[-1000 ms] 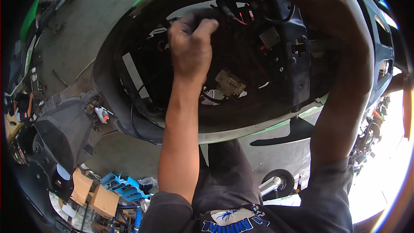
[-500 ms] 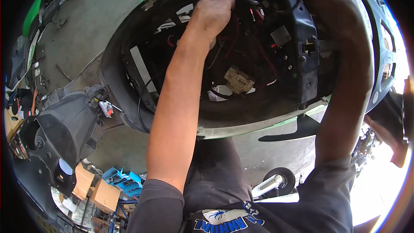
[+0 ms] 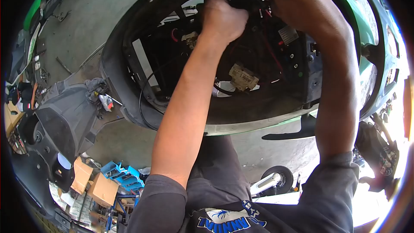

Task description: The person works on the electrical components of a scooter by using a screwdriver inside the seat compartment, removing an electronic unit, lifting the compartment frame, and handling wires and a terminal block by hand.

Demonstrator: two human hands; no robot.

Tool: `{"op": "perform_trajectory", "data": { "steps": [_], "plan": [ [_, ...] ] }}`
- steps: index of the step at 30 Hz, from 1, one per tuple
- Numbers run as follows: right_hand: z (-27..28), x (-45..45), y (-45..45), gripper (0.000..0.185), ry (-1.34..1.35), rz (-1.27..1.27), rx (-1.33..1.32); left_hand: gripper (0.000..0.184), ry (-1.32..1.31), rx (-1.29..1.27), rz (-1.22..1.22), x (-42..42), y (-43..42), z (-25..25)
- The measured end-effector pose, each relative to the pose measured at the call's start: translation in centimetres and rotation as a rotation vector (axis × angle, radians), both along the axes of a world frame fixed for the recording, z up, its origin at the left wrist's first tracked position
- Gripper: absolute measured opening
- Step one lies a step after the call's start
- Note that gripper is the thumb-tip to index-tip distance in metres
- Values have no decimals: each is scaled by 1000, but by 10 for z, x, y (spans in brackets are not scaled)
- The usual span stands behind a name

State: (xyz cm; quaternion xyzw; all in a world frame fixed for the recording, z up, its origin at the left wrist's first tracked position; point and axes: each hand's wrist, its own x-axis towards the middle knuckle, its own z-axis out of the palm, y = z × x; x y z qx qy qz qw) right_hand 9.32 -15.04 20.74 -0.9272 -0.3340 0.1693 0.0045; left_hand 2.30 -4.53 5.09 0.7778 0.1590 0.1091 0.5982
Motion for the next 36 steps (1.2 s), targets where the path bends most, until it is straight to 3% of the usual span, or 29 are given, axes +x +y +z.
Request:
{"op": "perform_trajectory", "data": {
  "steps": [4, 6, 7, 9, 10, 11, 12, 13, 15, 16, 17, 19, 21, 22, 25, 28, 32, 36],
  "plan": [
    [2, 3, 2, 14, 17, 42, 5, 35, 19, 14, -109, 1, -3, -12],
    [-9, 6, 1, 14, -25, 55, -45, 26, -89, 261, 103, -4, -9, -22],
    [-13, 7, 1, 14, -69, 65, -95, 26, -87, 260, 102, -4, -7, -21],
    [10, -10, 3, 14, -23, 77, -2, 18, -415, 318, -98, -2, -1, -13],
    [19, -12, 12, 14, -3, 85, 45, 18, -416, 318, -98, -3, 2, -7],
    [28, -14, 23, 14, 18, 93, 92, 19, -346, 413, -124, -7, 4, 2],
    [31, -13, 40, 13, 90, -240, 25, 20, -276, 506, -150, -11, 5, 11],
    [25, -10, 30, 13, 107, -244, 66, 20, -279, 508, -149, -11, 8, 28],
    [12, -3, 9, 12, 141, -251, 147, 24, -41, 525, -245, -6, 6, 51],
    [-1, -6, 4, 12, 24, -20, 304, 25, 38, 533, -275, -3, 2, 55],
    [6, -11, 8, 12, -6, 26, 314, 28, 68, 776, 63, 3, -17, 57],
    [21, -19, 14, 12, -71, 116, 333, 32, 92, 1003, 407, -1, -23, 50],
    [32, -11, 11, 12, 128, 37, 171, 18, -136, 727, -2, -24, 3, 49],
    [33, -9, 10, 12, 193, 9, 114, 18, -136, 724, -4, -30, 8, 48],
    [29, -9, 11, 13, -3, 56, 57, 20, -188, 701, -125, -42, 19, 46],
    [31, -6, 23, 15, 131, -268, -62, 10, -157, 858, -235, -59, 28, 60],
    [11, 1, 7, 12, 0, -100, 40, 11, 58, 788, -463, -70, 44, 78],
    [13, 5, 4, 10, -51, -169, 4, 10, -87, 904, -631, -86, 70, 98]
  ]
}}
